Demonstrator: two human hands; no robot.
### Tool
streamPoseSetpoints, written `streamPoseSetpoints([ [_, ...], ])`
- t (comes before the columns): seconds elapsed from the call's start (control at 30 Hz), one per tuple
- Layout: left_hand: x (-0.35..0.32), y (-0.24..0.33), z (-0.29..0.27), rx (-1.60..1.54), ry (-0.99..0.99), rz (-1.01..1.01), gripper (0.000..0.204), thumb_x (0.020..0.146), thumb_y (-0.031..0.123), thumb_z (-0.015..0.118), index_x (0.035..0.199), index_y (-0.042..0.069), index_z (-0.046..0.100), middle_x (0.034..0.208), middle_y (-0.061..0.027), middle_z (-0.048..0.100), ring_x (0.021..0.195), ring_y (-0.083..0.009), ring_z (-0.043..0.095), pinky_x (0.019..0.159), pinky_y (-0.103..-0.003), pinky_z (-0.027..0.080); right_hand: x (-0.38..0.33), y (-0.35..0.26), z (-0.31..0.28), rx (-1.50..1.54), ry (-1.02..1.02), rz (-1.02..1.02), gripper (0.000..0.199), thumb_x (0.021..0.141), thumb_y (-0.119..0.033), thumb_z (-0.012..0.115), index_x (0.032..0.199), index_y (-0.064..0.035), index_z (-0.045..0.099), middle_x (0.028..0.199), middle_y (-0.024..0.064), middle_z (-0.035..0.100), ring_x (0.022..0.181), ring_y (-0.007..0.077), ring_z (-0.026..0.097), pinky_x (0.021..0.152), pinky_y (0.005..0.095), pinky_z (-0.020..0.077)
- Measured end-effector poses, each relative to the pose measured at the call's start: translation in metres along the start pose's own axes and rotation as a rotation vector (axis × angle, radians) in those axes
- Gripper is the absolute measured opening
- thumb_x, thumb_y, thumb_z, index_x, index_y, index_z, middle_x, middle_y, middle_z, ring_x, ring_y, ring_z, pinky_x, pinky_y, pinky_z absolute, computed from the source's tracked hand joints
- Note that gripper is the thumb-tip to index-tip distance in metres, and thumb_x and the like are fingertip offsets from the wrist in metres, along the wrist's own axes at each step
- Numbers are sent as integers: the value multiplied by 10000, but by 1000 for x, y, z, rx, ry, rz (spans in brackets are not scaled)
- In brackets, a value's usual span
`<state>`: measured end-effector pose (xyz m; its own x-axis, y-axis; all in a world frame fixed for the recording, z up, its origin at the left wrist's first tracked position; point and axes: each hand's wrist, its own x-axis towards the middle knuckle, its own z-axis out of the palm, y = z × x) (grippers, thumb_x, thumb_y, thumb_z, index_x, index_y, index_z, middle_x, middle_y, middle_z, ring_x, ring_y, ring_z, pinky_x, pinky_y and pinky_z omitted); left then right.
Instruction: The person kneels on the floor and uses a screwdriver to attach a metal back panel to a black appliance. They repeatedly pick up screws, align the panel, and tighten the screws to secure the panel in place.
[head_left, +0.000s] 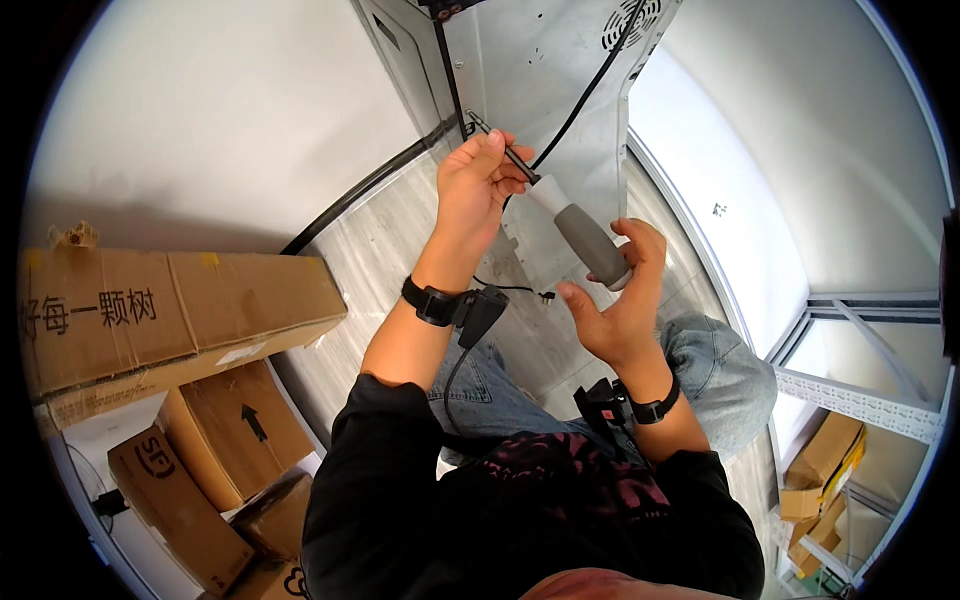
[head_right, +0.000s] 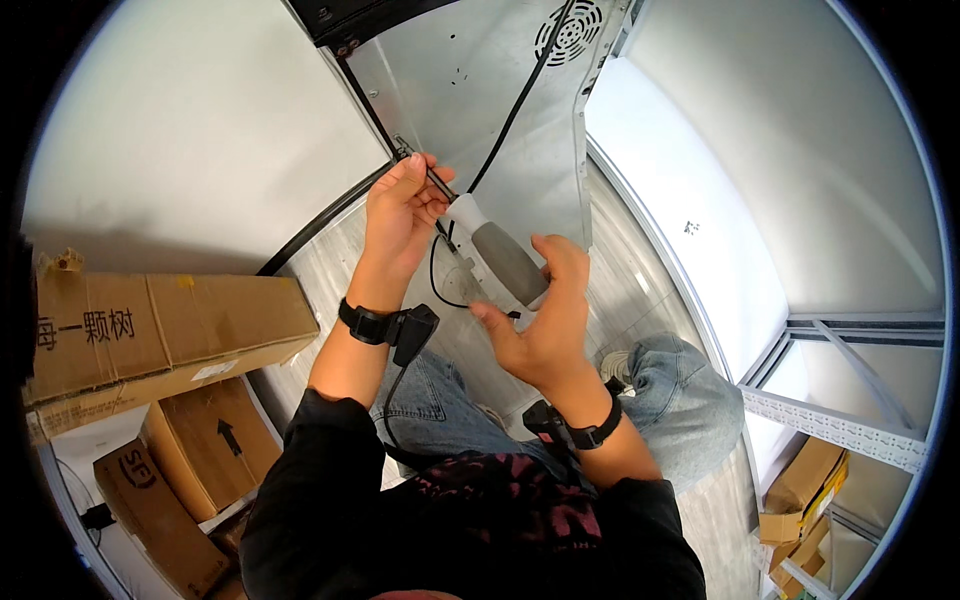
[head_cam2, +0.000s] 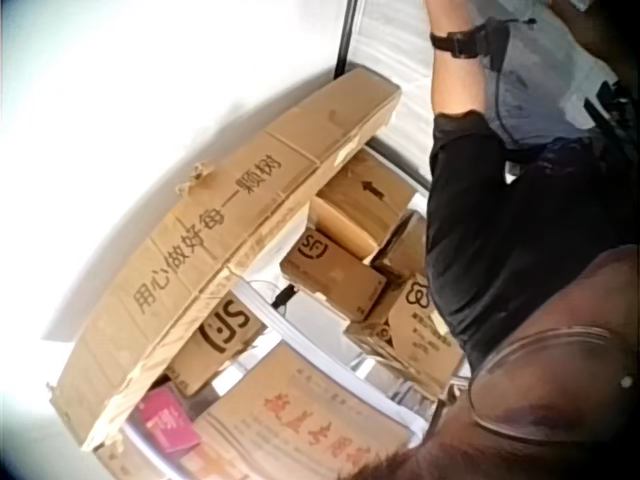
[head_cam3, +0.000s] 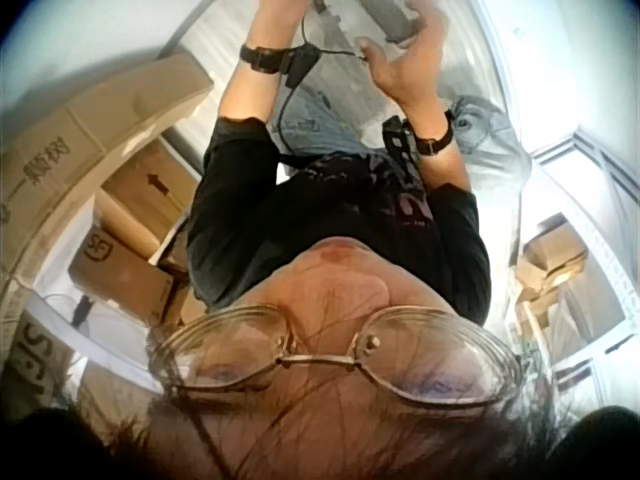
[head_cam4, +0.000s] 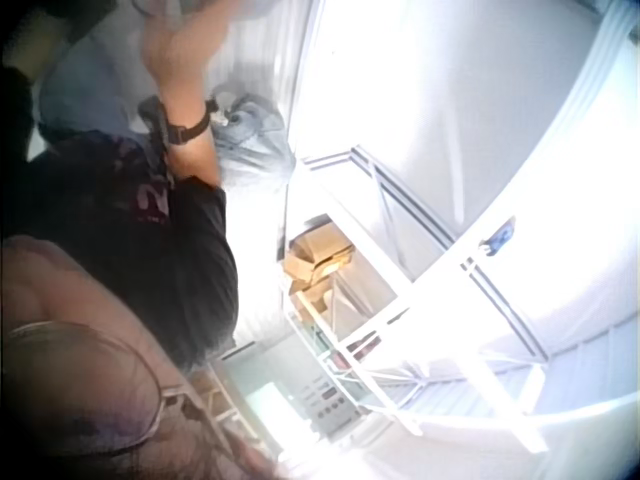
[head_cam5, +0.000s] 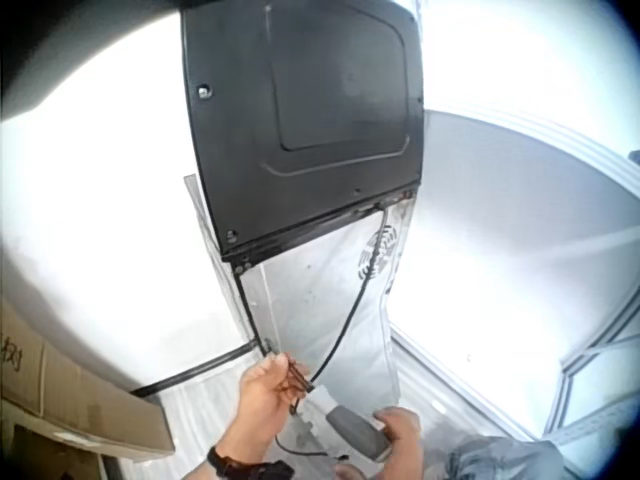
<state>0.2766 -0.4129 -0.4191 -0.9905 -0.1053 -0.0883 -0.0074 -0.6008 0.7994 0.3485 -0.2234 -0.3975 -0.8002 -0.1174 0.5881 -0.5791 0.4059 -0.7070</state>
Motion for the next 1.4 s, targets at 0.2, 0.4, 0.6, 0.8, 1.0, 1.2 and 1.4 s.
streamPoseSetpoints([
  [0.2,-8,12,18,-76,-3,-63,190,966,245,504,972,69,576,843,-78,658,609,-91,534,553,-223,434,-1,1,-4,-29,-79,124,358,815,-46,624,1142,24,496,908,180,578,699,278,596,532,301,474],
  [0.4,-3,6,7,-36,-12,-15,187,972,221,487,997,53,565,854,-82,654,609,-86,529,539,-223,415,6,-12,-1,5,-133,150,399,808,-72,660,1156,16,487,943,190,578,748,307,607,627,316,493],
  [0.6,-3,8,12,-86,-27,-53,176,969,208,490,994,51,566,875,-98,660,603,-91,537,529,-227,408,-6,7,10,47,20,128,438,807,-100,681,1180,8,478,962,194,586,779,305,614,686,323,489],
  [0.8,-3,8,8,-137,-38,-17,158,960,201,510,976,56,571,835,-75,656,569,-81,523,519,-211,412,-7,5,0,232,-176,392,433,817,-106,678,1184,7,479,914,178,580,712,247,594,615,316,469],
  [1.0,1,-1,0,-143,18,-26,178,955,219,525,983,49,569,833,-78,653,564,-68,513,525,-210,418,1,5,11,37,-33,-20,375,897,-162,603,1188,17,448,708,105,538,541,188,531,537,314,459],
  [1.2,-6,15,12,-125,5,-17,176,957,195,519,1021,36,561,874,-90,661,588,-81,541,544,-204,431,9,-11,0,482,-21,581,549,790,-154,721,1214,-7,405,712,80,547,594,157,546,588,306,474],
  [1.4,-2,5,3,-149,-13,19,146,957,170,510,1005,46,570,876,-83,662,614,-90,547,571,-204,448,6,2,-1,204,-222,206,525,800,-182,718,1203,-47,410,782,128,630,612,168,616,572,286,467],
])
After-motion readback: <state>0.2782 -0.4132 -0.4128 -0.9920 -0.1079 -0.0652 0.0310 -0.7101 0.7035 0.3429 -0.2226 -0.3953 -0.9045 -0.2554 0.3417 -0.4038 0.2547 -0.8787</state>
